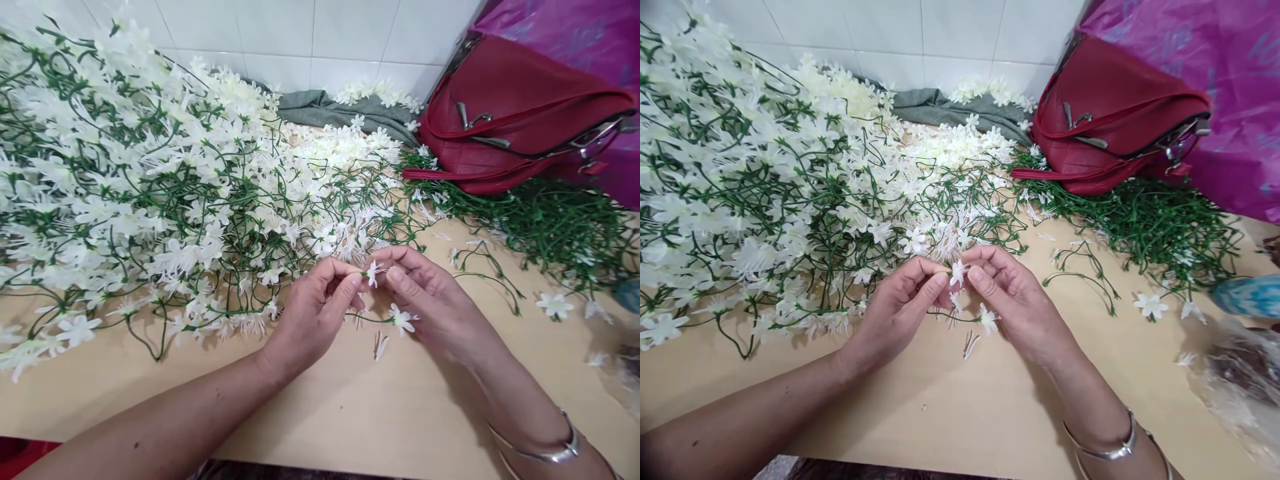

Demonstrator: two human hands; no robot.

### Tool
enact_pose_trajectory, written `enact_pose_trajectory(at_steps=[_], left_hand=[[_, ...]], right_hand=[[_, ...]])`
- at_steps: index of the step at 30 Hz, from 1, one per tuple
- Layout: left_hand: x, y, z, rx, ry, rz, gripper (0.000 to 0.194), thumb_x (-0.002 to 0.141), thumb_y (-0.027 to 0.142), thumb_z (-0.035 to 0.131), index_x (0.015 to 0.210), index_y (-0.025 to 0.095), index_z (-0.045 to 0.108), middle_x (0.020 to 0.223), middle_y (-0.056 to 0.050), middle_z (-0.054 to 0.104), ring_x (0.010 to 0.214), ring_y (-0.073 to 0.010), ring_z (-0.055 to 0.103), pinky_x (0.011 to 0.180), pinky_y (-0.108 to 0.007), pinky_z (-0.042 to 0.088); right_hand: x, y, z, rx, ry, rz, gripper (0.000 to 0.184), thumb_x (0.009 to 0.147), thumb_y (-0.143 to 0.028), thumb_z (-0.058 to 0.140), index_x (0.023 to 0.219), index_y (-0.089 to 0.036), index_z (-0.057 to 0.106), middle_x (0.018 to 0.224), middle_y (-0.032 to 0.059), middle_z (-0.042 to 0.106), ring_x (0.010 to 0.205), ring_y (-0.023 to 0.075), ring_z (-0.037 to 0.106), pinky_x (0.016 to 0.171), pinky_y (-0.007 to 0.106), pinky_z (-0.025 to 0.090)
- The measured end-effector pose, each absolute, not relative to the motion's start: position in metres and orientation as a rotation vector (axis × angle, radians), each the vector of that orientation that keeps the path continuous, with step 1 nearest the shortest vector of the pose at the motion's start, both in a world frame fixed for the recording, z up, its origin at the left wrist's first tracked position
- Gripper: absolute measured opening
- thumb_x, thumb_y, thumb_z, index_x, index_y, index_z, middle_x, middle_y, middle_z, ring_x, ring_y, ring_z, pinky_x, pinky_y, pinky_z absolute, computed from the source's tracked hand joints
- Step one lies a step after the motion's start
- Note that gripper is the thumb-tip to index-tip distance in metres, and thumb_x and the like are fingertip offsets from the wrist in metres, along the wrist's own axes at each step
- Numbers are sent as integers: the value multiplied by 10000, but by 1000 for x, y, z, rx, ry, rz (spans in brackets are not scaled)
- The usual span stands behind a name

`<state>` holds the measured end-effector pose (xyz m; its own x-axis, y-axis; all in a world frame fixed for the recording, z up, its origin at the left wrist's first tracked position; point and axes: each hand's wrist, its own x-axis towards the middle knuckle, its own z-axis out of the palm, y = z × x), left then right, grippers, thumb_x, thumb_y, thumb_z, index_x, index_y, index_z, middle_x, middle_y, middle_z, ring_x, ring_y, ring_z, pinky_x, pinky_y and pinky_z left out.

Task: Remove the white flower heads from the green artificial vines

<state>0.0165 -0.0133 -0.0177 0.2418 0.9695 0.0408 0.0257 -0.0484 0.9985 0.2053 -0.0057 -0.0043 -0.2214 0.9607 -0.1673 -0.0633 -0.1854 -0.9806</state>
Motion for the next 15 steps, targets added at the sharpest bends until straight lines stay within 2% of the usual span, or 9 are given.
enact_pose_trajectory(at_steps=[5, 11, 15], left_hand=[[16, -14, -18, 1386, 1025, 1031, 189, 1025, 331, 551, 935, 184, 629, 785, -22, 709, 738, -145, 665, 723, -279, 512], [16, -15, -18, 1461, 1063, 1008, 154, 1019, 295, 564, 930, 190, 634, 765, -2, 699, 730, -138, 652, 717, -276, 488], [16, -14, -16, 1515, 1074, 987, 160, 1023, 262, 559, 902, 193, 638, 751, 9, 690, 718, -128, 649, 712, -263, 487]], right_hand=[[204, -6, -7, -1194, -1214, 1513, 293, 862, -451, 808, 1033, -239, 700, 755, -16, 640, 617, 119, 554, 558, 232, 433], [202, -4, -12, -1205, -1264, 1487, 273, 865, -464, 799, 894, -211, 702, 687, -21, 625, 574, 108, 495, 520, 227, 366], [202, -4, -8, -1236, -1270, 1476, 305, 825, -480, 826, 829, -205, 692, 743, 9, 667, 630, 132, 545, 565, 248, 421]])
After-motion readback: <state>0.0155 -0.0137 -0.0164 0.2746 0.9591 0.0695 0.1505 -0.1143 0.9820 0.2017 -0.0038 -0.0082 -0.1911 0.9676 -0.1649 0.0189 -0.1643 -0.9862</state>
